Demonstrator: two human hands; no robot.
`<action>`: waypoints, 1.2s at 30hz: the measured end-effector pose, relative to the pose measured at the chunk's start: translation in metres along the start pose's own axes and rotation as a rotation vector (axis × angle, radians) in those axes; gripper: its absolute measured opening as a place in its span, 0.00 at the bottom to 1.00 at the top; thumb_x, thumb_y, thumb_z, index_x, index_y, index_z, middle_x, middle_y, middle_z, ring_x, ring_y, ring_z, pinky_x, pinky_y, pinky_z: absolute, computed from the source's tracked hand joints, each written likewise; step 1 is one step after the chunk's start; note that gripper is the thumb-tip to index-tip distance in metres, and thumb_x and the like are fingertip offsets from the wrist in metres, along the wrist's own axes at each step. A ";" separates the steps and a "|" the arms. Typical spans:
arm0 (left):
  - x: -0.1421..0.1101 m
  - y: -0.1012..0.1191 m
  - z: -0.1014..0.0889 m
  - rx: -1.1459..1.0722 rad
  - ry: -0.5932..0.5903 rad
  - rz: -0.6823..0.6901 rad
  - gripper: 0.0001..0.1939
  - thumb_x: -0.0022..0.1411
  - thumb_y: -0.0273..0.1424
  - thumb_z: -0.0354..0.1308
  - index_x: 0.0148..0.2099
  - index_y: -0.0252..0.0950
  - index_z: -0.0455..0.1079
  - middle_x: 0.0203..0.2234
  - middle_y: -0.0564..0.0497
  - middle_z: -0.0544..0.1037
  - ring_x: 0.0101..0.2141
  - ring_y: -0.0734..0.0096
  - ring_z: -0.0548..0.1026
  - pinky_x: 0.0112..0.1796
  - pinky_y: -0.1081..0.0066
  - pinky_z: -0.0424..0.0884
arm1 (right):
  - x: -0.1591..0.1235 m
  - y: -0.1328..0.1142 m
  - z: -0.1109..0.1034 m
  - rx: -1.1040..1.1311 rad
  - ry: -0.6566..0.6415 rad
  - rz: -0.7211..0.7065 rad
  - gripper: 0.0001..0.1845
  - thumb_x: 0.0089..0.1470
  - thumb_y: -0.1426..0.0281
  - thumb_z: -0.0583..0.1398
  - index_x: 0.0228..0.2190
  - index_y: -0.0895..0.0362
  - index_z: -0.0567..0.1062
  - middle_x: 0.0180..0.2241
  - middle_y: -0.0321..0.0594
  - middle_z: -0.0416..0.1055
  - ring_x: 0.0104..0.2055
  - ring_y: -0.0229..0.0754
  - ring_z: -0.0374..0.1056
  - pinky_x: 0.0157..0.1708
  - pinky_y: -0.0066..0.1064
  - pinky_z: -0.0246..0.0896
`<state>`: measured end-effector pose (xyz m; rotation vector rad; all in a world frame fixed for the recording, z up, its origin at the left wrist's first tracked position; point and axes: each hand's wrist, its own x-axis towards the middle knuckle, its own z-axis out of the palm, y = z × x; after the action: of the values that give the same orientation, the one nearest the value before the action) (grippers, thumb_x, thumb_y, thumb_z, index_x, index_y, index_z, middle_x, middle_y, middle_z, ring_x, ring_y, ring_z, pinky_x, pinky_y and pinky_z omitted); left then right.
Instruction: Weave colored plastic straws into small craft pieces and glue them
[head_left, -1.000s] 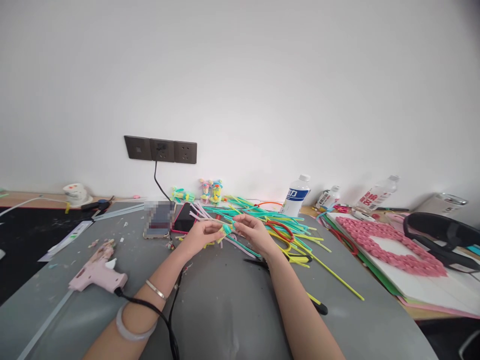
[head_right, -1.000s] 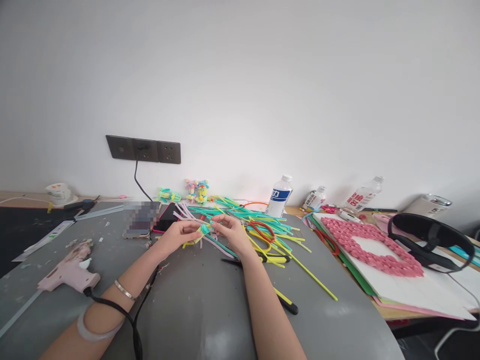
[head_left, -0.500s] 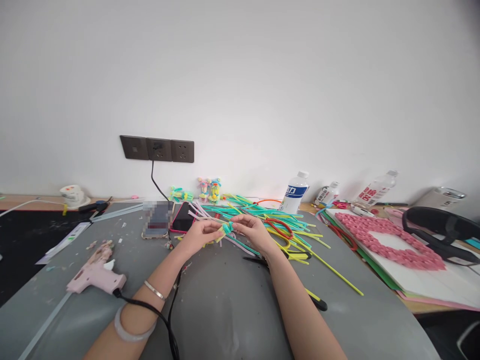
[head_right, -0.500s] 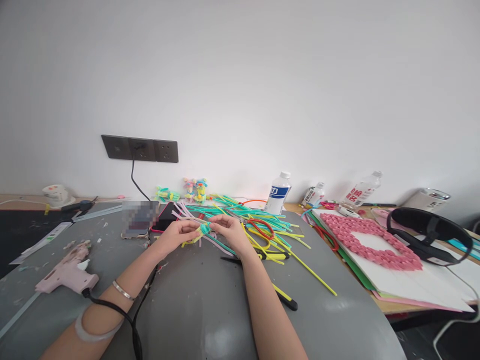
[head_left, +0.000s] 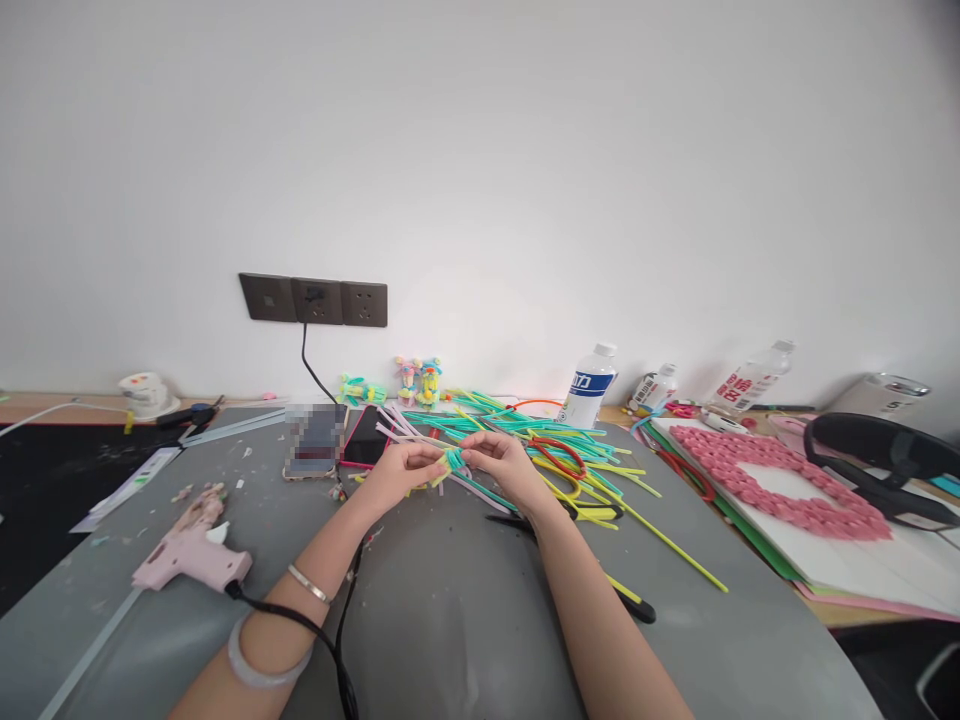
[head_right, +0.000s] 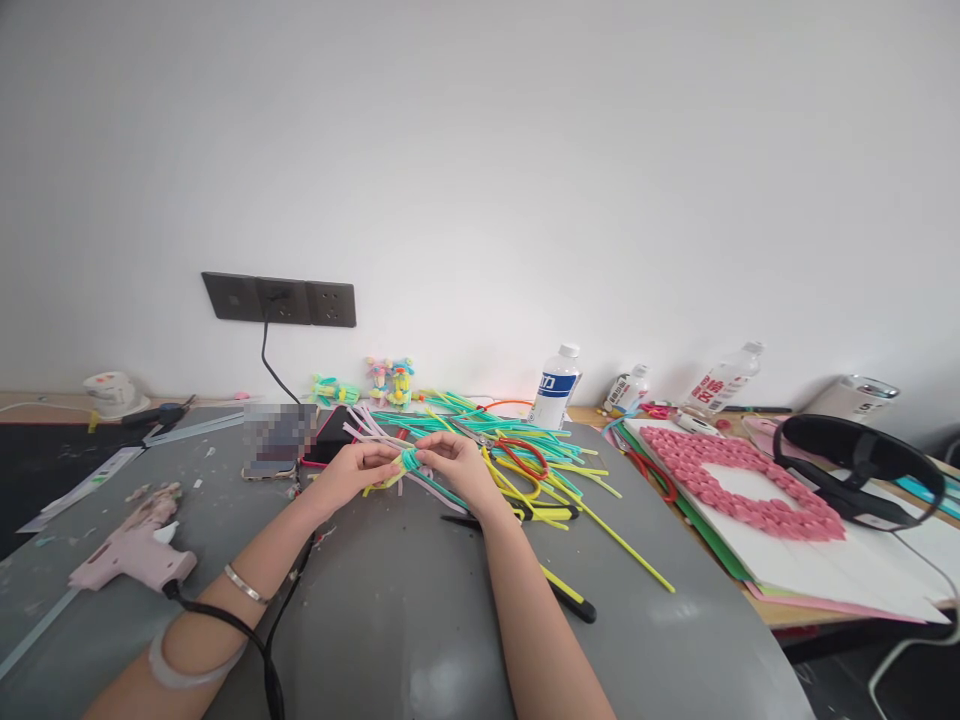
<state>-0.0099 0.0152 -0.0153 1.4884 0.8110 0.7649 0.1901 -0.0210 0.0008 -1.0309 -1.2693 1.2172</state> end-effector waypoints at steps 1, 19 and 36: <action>0.000 0.000 0.000 0.002 0.002 -0.004 0.20 0.51 0.40 0.66 0.43 0.32 0.76 0.34 0.45 0.81 0.33 0.66 0.77 0.32 0.73 0.69 | 0.000 0.000 0.000 -0.001 -0.002 -0.004 0.15 0.40 0.61 0.70 0.29 0.57 0.77 0.28 0.36 0.73 0.30 0.38 0.67 0.34 0.31 0.62; -0.005 0.008 0.006 -0.051 0.022 -0.021 0.22 0.48 0.41 0.68 0.41 0.33 0.70 0.29 0.48 0.79 0.29 0.70 0.75 0.31 0.72 0.68 | 0.006 0.001 0.004 -0.051 0.028 -0.068 0.16 0.41 0.58 0.69 0.30 0.56 0.77 0.32 0.39 0.75 0.34 0.42 0.70 0.37 0.34 0.64; -0.010 0.016 0.018 -0.303 0.028 -0.149 0.25 0.38 0.36 0.74 0.27 0.35 0.59 0.28 0.52 0.76 0.35 0.66 0.78 0.38 0.67 0.73 | 0.013 0.006 0.007 -0.088 -0.066 -0.121 0.15 0.47 0.59 0.66 0.34 0.54 0.79 0.33 0.38 0.75 0.35 0.42 0.69 0.37 0.33 0.65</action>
<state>0.0006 -0.0034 -0.0010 1.1375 0.7794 0.7606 0.1819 -0.0081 -0.0036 -0.9687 -1.4266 1.1194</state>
